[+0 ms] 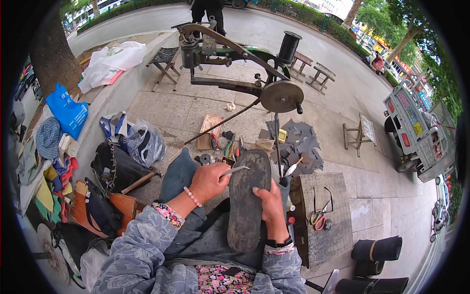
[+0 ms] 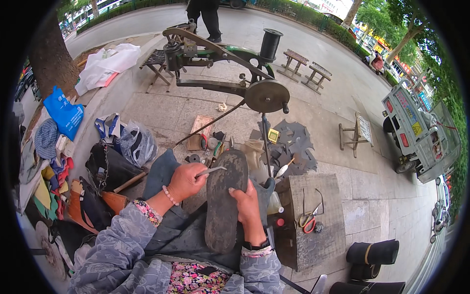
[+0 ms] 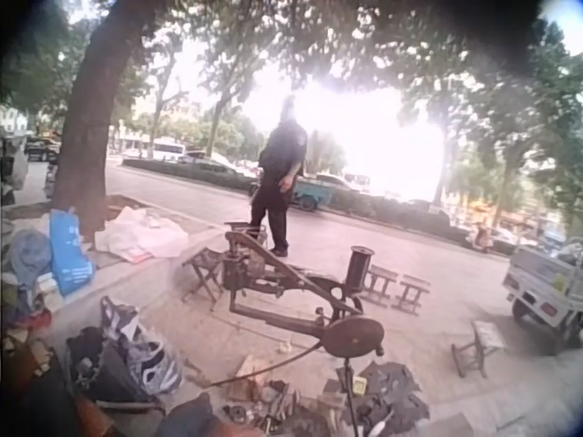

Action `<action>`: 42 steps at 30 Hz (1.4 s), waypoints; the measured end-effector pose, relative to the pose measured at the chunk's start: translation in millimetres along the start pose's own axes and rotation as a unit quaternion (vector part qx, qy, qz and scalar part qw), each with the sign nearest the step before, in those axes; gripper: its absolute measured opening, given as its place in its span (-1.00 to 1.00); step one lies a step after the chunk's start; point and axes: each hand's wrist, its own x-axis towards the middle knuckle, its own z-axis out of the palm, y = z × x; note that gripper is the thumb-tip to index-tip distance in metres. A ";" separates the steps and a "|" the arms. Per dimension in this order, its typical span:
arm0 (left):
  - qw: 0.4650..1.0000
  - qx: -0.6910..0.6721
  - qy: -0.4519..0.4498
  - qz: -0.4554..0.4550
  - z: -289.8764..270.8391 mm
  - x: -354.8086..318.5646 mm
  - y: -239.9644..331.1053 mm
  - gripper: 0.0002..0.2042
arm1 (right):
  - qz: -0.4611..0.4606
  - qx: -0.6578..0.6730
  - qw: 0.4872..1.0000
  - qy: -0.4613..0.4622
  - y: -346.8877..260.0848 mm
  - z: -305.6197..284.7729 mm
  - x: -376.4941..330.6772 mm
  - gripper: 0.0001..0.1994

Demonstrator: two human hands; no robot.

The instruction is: Sewing and repairing the sole of a shoe using a large needle and thread.

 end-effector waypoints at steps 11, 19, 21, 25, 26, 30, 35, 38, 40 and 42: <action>0.998 0.011 -0.001 -0.062 -3.5 2.6 -3.2 -0.94 | -0.017 0.000 1.000 -0.003 -1.2 -0.4 -1.0 -0.49; 0.997 0.007 -0.037 -0.068 -7.5 4.5 -5.9 -0.92 | -0.022 0.010 1.000 0.004 1.7 0.2 0.4 -0.49; 0.998 -0.011 -0.029 -0.049 -1.7 1.3 -3.9 -0.92 | -0.024 0.011 1.000 0.007 2.9 1.0 2.9 -0.49; 0.999 0.004 0.005 -0.048 -4.8 1.5 -5.6 -0.93 | -0.025 0.006 1.000 0.000 0.0 3.1 -1.7 -0.50; 0.999 -0.012 -0.006 -0.050 -4.2 0.4 -2.5 -0.94 | -0.025 0.006 1.000 0.005 -1.5 2.7 -2.4 -0.50; 0.999 -0.031 -0.011 -0.027 -0.1 0.1 -3.2 -0.93 | -0.041 0.001 0.999 0.015 2.8 -0.9 0.3 -0.49; 0.994 -0.082 -0.075 -0.002 -1.7 -4.1 -0.1 -0.91 | -0.050 0.009 0.999 0.020 8.0 -3.2 1.7 -0.51; 0.995 -0.089 -0.015 -0.044 3.0 -1.7 -13.1 -0.89 | -0.037 0.008 0.999 0.022 4.2 -1.1 -1.1 -0.50; 0.977 -0.134 0.017 -0.168 -3.4 3.7 -14.1 -0.88 | -0.033 0.005 0.999 0.011 -1.8 3.1 -5.7 -0.50; 0.972 -0.150 0.029 -0.179 -1.9 2.3 -17.6 -0.85 | -0.028 0.001 1.000 0.000 -0.4 4.5 -6.1 -0.49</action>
